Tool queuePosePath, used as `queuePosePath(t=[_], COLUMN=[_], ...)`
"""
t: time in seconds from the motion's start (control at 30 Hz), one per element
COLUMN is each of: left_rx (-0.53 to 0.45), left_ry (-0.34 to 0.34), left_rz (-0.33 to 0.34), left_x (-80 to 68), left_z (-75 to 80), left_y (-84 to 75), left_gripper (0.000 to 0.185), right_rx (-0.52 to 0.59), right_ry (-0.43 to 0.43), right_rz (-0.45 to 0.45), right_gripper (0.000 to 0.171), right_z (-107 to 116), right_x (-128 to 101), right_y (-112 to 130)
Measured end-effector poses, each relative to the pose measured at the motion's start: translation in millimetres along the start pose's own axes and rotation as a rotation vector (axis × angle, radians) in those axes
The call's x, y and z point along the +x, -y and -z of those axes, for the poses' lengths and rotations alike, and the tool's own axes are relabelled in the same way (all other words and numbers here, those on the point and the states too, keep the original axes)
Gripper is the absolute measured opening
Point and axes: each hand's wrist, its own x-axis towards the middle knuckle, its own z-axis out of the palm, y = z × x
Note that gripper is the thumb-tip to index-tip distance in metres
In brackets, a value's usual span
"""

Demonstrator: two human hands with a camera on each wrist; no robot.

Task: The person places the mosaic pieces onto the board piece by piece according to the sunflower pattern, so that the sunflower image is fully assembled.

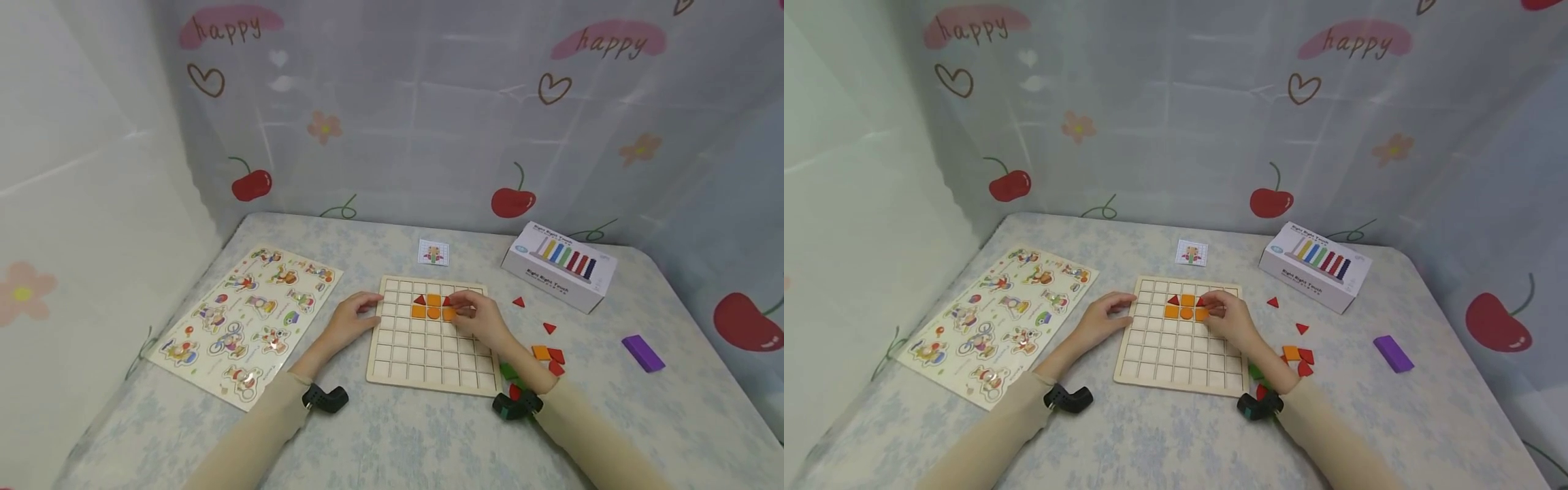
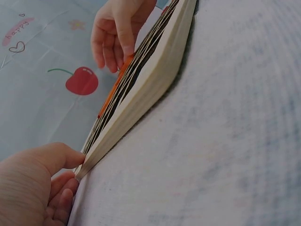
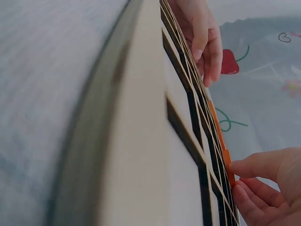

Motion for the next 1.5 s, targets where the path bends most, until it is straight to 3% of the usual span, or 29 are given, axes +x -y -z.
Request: queuePosePath(t=[0.23, 0.47, 0.93, 1.17, 1.5], left_rx=[-0.007, -0.011, -0.008, -0.011, -0.027], left_ry=[0.001, 0.006, 0.011, 0.003, 0.009], left_rz=[-0.004, -0.016, -0.018, -0.018, -0.011], left_x=[0.7, 1.6, -0.9, -2.4, -2.4], left_z=[-0.1, 0.6, 0.2, 0.6, 0.1], left_y=[-0.2, -0.2, 1.2, 2.1, 0.9], left_gripper=[0.041, 0.041, 0.041, 0.042, 0.041], right_rx=[-0.024, -0.075, -0.219, -0.224, -0.253], right_ry=[-0.018, -0.075, -0.337, -0.355, -0.347], right_rz=[0.012, -0.054, -0.245, -0.33, -0.32], right_gripper=[0.036, 0.032, 0.033, 0.039, 0.035], right_z=[-2.1, 4.9, 66.1, 75.8, 76.1], right_x=[-3.2, -1.8, -10.6, -13.4, -14.9], right_y=[15.0, -1.7, -27.3, -41.2, -52.5])
